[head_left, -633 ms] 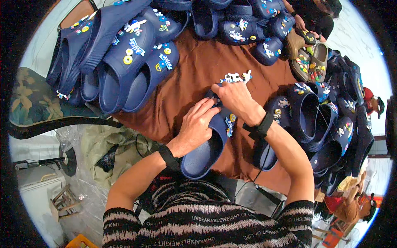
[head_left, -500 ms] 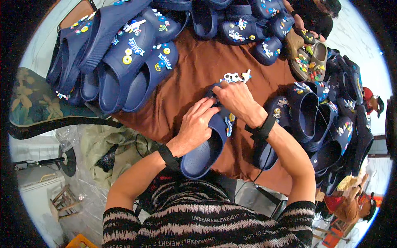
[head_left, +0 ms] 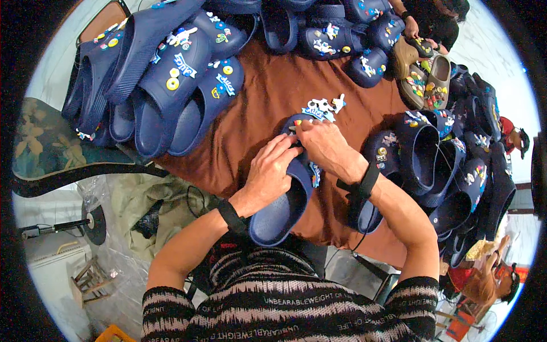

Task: Attaching decorative charms to blue clog-style shoes.

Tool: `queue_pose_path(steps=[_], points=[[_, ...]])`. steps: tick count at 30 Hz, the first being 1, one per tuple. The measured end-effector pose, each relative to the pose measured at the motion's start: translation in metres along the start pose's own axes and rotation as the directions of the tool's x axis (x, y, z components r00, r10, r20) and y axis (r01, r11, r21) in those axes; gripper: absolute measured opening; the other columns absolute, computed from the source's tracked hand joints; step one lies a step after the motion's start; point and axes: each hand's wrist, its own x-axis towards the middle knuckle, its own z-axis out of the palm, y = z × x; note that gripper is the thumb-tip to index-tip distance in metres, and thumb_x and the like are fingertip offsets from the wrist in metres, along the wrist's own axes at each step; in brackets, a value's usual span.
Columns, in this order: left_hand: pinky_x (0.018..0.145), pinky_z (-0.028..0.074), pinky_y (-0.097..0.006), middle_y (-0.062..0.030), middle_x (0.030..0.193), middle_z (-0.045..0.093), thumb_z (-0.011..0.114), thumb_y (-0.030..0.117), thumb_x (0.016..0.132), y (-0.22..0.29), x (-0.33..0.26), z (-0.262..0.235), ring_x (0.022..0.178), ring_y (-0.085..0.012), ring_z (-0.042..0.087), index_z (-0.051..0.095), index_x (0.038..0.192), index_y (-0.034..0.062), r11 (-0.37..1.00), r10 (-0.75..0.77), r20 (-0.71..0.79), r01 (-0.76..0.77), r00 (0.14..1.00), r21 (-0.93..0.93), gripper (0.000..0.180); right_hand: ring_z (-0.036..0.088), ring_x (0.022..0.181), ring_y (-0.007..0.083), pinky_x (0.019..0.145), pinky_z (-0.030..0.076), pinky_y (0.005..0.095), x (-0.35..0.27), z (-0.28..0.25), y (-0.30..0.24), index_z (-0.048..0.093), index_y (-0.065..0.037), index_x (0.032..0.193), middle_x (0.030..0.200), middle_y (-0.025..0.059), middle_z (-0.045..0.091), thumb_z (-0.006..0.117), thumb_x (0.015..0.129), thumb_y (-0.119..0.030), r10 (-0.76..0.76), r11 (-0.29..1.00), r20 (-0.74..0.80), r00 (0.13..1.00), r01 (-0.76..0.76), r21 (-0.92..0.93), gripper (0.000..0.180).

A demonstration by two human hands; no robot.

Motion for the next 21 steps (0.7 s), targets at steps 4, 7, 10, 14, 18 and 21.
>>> queue_pose_path(steps=[4, 7, 10, 14, 18, 21], points=[[0.112, 0.040, -0.047, -0.0192, 0.135, 0.058, 0.054, -0.011, 0.064, 0.001, 0.002, 0.000, 0.133, -0.0392, 0.048, 0.066, 0.113, -0.0004, 1.000, -0.004, -0.014, 0.004, 1.000, -0.001, 0.052, 0.070, 0.090, 0.0301, 0.077, 0.056, 0.0440, 0.001, 0.002, 0.003, 0.071, -0.004, 0.089, 0.098, 0.0151, 0.068, 0.064, 0.083, -0.011, 0.017, 1.000, 0.059, 0.998, -0.015, -0.026, 0.012], [0.112, 0.041, -0.047, -0.0185, 0.135, 0.058, 0.054, -0.012, 0.064, 0.001, 0.001, -0.002, 0.134, -0.0386, 0.048, 0.066, 0.114, 0.0002, 1.000, -0.004, 0.000, 0.004, 1.000, -0.021, 0.052, 0.070, 0.092, 0.0325, 0.081, 0.055, 0.0429, -0.004, 0.003, 0.013, 0.073, -0.002, 0.098, 0.100, 0.0181, 0.070, 0.061, 0.087, -0.010, 0.129, 0.967, 0.069, 0.989, -0.141, 0.212, 0.018], [0.112, 0.040, -0.046, -0.0186, 0.135, 0.058, 0.054, -0.012, 0.065, 0.002, 0.001, -0.001, 0.134, -0.0384, 0.048, 0.066, 0.115, 0.0010, 0.999, 0.007, 0.009, -0.007, 1.000, -0.036, 0.053, 0.070, 0.092, 0.0340, 0.081, 0.055, 0.0416, -0.017, 0.012, 0.040, 0.071, 0.000, 0.107, 0.098, 0.0200, 0.071, 0.059, 0.090, -0.008, 0.207, 0.626, 0.076, 0.975, -0.191, 0.756, 0.022], [0.113, 0.040, -0.046, -0.0183, 0.136, 0.057, 0.055, -0.012, 0.066, 0.007, 0.002, -0.005, 0.134, -0.0384, 0.048, 0.065, 0.117, 0.0018, 0.999, -0.005, 0.002, 0.005, 1.000, -0.041, 0.054, 0.070, 0.091, 0.0332, 0.082, 0.054, 0.0389, -0.026, 0.016, 0.052, 0.070, 0.000, 0.108, 0.094, 0.0196, 0.071, 0.059, 0.091, -0.007, 0.408, 0.585, -0.001, 0.913, -0.260, 0.768, 0.021], [0.114, 0.037, -0.045, -0.0182, 0.141, 0.053, 0.054, -0.011, 0.066, 0.006, 0.002, -0.005, 0.136, -0.0384, 0.045, 0.063, 0.122, 0.0016, 0.998, -0.023, 0.025, 0.025, 0.999, -0.052, 0.058, 0.069, 0.093, 0.0353, 0.083, 0.054, 0.0416, -0.023, 0.019, 0.043, 0.071, -0.002, 0.101, 0.095, 0.0202, 0.071, 0.060, 0.090, -0.008, 0.392, 0.611, -0.051, 0.919, -0.218, 0.761, 0.017], [0.115, 0.036, -0.045, -0.0185, 0.143, 0.051, 0.054, -0.011, 0.067, 0.006, 0.003, -0.004, 0.137, -0.0385, 0.044, 0.061, 0.125, 0.0014, 0.999, -0.026, 0.034, 0.027, 0.999, -0.040, 0.059, 0.066, 0.095, 0.0404, 0.082, 0.053, 0.0466, -0.021, 0.021, 0.035, 0.071, -0.005, 0.102, 0.098, 0.0193, 0.068, 0.059, 0.090, -0.009, 0.352, 0.746, -0.088, 0.932, -0.223, 0.628, 0.018]])
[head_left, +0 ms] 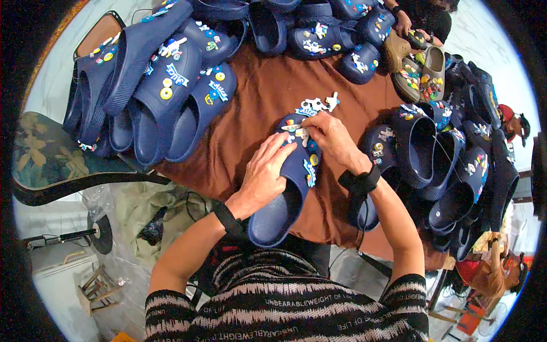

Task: Attaching decorative charms to blue clog-style shoes.

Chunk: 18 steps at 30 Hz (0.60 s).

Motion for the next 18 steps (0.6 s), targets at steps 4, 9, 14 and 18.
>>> queue_pose_path(steps=[4, 9, 14, 18], points=[[0.115, 0.035, -0.045, -0.0194, 0.144, 0.051, 0.054, -0.011, 0.067, 0.000, 0.000, -0.001, 0.137, -0.0385, 0.044, 0.060, 0.127, 0.0011, 1.000, 0.011, 0.028, -0.012, 1.000, 0.020, 0.061, 0.065, 0.092, 0.0370, 0.083, 0.052, 0.0442, -0.001, -0.005, -0.009, 0.069, -0.002, 0.109, 0.099, 0.0177, 0.066, 0.059, 0.091, -0.006, 0.044, 0.979, 0.093, 0.995, -0.024, -0.201, 0.021], [0.114, 0.037, -0.044, -0.0206, 0.140, 0.052, 0.050, -0.011, 0.068, -0.001, 0.000, 0.003, 0.134, -0.0382, 0.047, 0.058, 0.129, 0.0004, 1.000, 0.014, -0.016, -0.014, 1.000, -0.007, 0.063, 0.063, 0.095, 0.0344, 0.084, 0.052, 0.0452, 0.004, 0.002, -0.007, 0.071, -0.012, 0.109, 0.102, 0.0124, 0.065, 0.061, 0.085, -0.009, -0.281, 0.919, -0.046, 0.959, 0.255, -0.300, 0.026], [0.114, 0.037, -0.043, -0.0209, 0.139, 0.053, 0.049, -0.012, 0.068, -0.002, -0.001, 0.001, 0.133, -0.0381, 0.048, 0.053, 0.134, 0.0009, 1.000, -0.013, -0.044, 0.014, 0.999, 0.001, 0.068, 0.058, 0.110, 0.0265, 0.093, 0.047, 0.0422, -0.007, 0.016, -0.018, 0.069, -0.013, 0.117, 0.113, 0.0055, 0.063, 0.062, 0.083, -0.009, -0.317, 0.847, 0.032, 0.948, 0.298, -0.439, 0.034], [0.115, 0.036, -0.043, -0.0206, 0.142, 0.050, 0.049, -0.012, 0.068, -0.004, -0.004, -0.002, 0.135, -0.0384, 0.046, 0.051, 0.136, 0.0004, 1.000, 0.003, -0.022, -0.003, 1.000, 0.015, 0.069, 0.057, 0.111, 0.0296, 0.095, 0.046, 0.0429, -0.010, 0.017, -0.021, 0.069, -0.011, 0.119, 0.118, 0.0071, 0.063, 0.059, 0.083, -0.005, -0.281, 0.894, 0.016, 0.960, 0.267, -0.360, 0.038]])
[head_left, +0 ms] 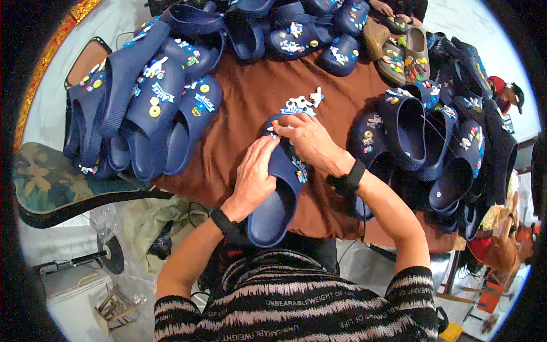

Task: Attaching decorative charms to blue clog-style shoes.

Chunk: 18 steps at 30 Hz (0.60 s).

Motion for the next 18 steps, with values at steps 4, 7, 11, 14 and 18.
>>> queue_pose_path(steps=[4, 7, 11, 14, 18], points=[[0.115, 0.035, -0.043, -0.0213, 0.147, 0.043, 0.054, -0.007, 0.074, 0.004, -0.008, -0.007, 0.137, -0.0395, 0.042, 0.041, 0.144, 0.0012, 0.994, -0.097, 0.067, 0.101, 0.993, -0.052, 0.072, 0.057, 0.111, 0.0330, 0.094, 0.047, 0.0455, -0.014, -0.015, -0.006, 0.070, -0.008, 0.117, 0.116, 0.0112, 0.063, 0.056, 0.080, 0.002, 0.133, 0.984, 0.012, 0.991, -0.134, 0.114, 0.040], [0.114, 0.036, -0.045, -0.0231, 0.147, 0.042, 0.059, 0.001, 0.083, -0.001, -0.024, -0.020, 0.137, -0.0411, 0.042, 0.033, 0.150, 0.0029, 0.990, -0.141, 0.094, 0.141, 0.985, 0.015, 0.071, 0.060, 0.104, 0.0363, 0.089, 0.049, 0.0447, -0.031, -0.026, -0.013, 0.070, -0.005, 0.110, 0.111, 0.0148, 0.064, 0.058, 0.082, 0.002, 0.163, 0.975, -0.029, 0.986, -0.156, 0.159, 0.031], [0.114, 0.036, -0.044, -0.0254, 0.143, 0.048, 0.053, 0.010, 0.097, -0.008, -0.041, -0.021, 0.134, -0.0423, 0.046, 0.032, 0.151, 0.0026, 0.952, -0.285, 0.212, 0.301, 0.935, -0.048, 0.058, 0.062, 0.097, 0.0388, 0.083, 0.052, 0.0449, -0.058, -0.037, -0.035, 0.068, -0.002, 0.107, 0.105, 0.0179, 0.064, 0.057, 0.089, -0.001, 0.204, 0.931, -0.033, 0.978, -0.183, 0.317, 0.021], [0.105, 0.043, -0.049, -0.0271, 0.140, 0.050, 0.051, 0.008, 0.097, -0.013, -0.047, -0.015, 0.127, -0.0457, 0.050, 0.036, 0.149, 0.0014, 0.977, -0.190, 0.084, 0.196, 0.978, -0.080, 0.055, 0.063, 0.098, 0.0387, 0.084, 0.052, 0.0438, -0.079, -0.036, -0.054, 0.067, -0.002, 0.107, 0.104, 0.0171, 0.063, 0.059, 0.089, -0.001, 0.287, 0.867, 0.005, 0.958, -0.262, 0.424, 0.019], [0.107, 0.042, -0.047, -0.0270, 0.139, 0.052, 0.051, 0.007, 0.096, -0.020, -0.054, -0.017, 0.127, -0.0448, 0.050, 0.039, 0.147, -0.0003, 0.976, -0.161, 0.039, 0.165, 0.986, -0.142, 0.053, 0.064, 0.094, 0.0394, 0.080, 0.052, 0.0419, -0.105, -0.033, -0.085, 0.066, -0.001, 0.108, 0.100, 0.0189, 0.063, 0.060, 0.090, 0.001, 0.378, 0.795, 0.013, 0.926, -0.332, 0.508, 0.019]])
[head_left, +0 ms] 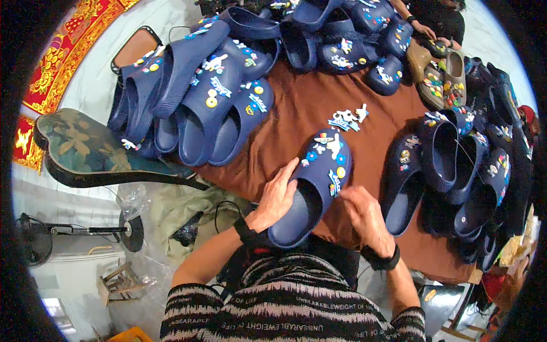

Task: Attaching decorative charms to blue clog-style shoes.

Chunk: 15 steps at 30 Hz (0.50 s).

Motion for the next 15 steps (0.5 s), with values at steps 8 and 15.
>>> queue_pose_path(steps=[8, 15], points=[[0.107, 0.042, -0.045, -0.0250, 0.137, 0.054, 0.050, 0.006, 0.096, -0.020, 0.045, -0.049, 0.127, -0.0415, 0.053, 0.045, 0.142, 0.0005, 0.975, 0.119, -0.225, -0.071, 0.967, 0.211, 0.047, 0.065, 0.092, 0.0410, 0.079, 0.053, 0.0437, -0.039, 0.034, -0.009, 0.066, -0.001, 0.111, 0.099, 0.0201, 0.066, 0.060, 0.092, -0.003, 0.193, 0.979, 0.018, 0.981, -0.194, 0.063, 0.020], [0.102, 0.046, -0.050, -0.0263, 0.144, 0.044, 0.056, 0.003, 0.093, -0.031, 0.095, -0.080, 0.128, -0.0458, 0.049, 0.035, 0.148, 0.0035, 0.868, 0.153, -0.172, -0.050, 0.973, 0.494, 0.059, 0.065, 0.093, 0.0408, 0.079, 0.053, 0.0445, -0.053, 0.038, -0.003, 0.067, -0.002, 0.111, 0.100, 0.0195, 0.067, 0.060, 0.093, -0.005, 0.215, 0.977, 0.000, 0.977, -0.215, 0.007, 0.020]])
